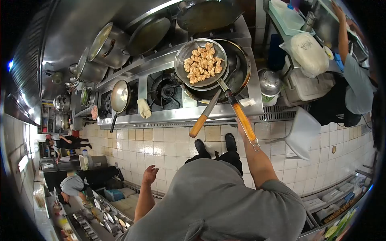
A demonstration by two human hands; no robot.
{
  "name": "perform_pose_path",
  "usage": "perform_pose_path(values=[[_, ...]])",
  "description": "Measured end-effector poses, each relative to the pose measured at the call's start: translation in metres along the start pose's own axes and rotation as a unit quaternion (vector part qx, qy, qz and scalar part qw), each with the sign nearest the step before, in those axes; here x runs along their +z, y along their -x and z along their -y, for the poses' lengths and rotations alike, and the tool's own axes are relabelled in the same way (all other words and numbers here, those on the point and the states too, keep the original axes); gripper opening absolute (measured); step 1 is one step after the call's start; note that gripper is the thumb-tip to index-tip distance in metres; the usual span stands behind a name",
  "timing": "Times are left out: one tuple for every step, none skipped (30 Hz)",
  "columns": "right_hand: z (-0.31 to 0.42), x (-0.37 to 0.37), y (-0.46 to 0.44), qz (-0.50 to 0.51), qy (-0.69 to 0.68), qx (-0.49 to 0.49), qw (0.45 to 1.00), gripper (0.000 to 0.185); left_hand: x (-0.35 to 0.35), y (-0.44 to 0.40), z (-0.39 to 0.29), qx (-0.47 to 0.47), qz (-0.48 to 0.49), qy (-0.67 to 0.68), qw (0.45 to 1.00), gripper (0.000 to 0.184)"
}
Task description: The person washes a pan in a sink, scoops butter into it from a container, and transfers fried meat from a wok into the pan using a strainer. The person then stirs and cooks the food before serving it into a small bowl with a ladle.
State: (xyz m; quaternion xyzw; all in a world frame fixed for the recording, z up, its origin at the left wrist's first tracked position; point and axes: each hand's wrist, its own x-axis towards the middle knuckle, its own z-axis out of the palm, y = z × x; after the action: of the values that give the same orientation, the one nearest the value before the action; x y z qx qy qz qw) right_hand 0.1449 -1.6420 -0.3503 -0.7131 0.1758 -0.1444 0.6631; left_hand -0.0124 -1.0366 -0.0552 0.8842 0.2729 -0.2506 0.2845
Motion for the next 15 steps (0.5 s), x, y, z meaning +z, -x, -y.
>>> perform_pose_path(values=[[0.006,0.008,0.001,-0.017,0.037,-0.039,0.998,0.024,-0.002,0.000,0.015,-0.006,-0.004,-0.004,1.000,0.051],[-0.006,0.015,0.002,-0.063,0.015,0.017,0.998,0.030,-0.003,-0.006,0.044,0.074,0.023,-0.081,0.994,0.050],[-0.015,0.018,0.004,-0.109,-0.005,0.073,0.991,0.037,-0.003,-0.005,0.065,0.153,0.052,-0.157,0.974,0.049],[-0.010,0.021,0.006,-0.108,-0.007,0.079,0.991,0.037,-0.003,0.001,0.076,0.149,0.052,-0.162,0.974,0.049],[0.005,0.025,0.007,-0.133,-0.055,0.064,0.988,0.041,-0.003,0.005,0.083,0.148,0.070,-0.222,0.961,0.049],[0.023,0.026,0.008,-0.158,-0.102,0.048,0.981,0.046,-0.003,0.009,0.090,0.147,0.087,-0.281,0.944,0.049],[0.039,0.024,0.010,-0.159,-0.105,0.052,0.980,0.046,-0.001,0.015,0.103,0.104,0.068,-0.181,0.976,0.050],[0.056,0.019,0.014,-0.145,0.012,0.084,0.986,0.046,-0.003,0.023,0.094,0.102,0.069,-0.187,0.975,0.050],[0.066,0.015,0.018,-0.128,0.129,0.117,0.976,0.045,-0.001,0.038,0.073,-0.002,0.049,-0.091,0.995,0.052],[0.070,0.014,0.020,-0.131,0.127,0.124,0.975,0.045,0.000,0.051,0.056,-0.105,0.027,0.007,0.994,0.054],[0.074,0.012,0.017,-0.116,0.123,0.165,0.972,0.045,-0.003,0.062,0.039,-0.108,0.034,0.033,0.993,0.056],[0.074,0.012,0.014,-0.101,0.117,0.204,0.967,0.046,-0.006,0.060,0.035,-0.107,0.035,0.027,0.993,0.056],[0.073,0.013,0.012,-0.106,0.115,0.209,0.965,0.046,-0.008,0.052,0.041,-0.109,0.041,0.049,0.992,0.055],[0.071,0.013,0.012,-0.106,0.129,0.197,0.966,0.046,-0.012,0.045,0.048,-0.112,0.049,0.069,0.990,0.053],[0.069,0.013,0.014,-0.108,0.144,0.187,0.966,0.047,-0.015,0.047,0.028,-0.110,0.053,0.058,0.991,0.053]])
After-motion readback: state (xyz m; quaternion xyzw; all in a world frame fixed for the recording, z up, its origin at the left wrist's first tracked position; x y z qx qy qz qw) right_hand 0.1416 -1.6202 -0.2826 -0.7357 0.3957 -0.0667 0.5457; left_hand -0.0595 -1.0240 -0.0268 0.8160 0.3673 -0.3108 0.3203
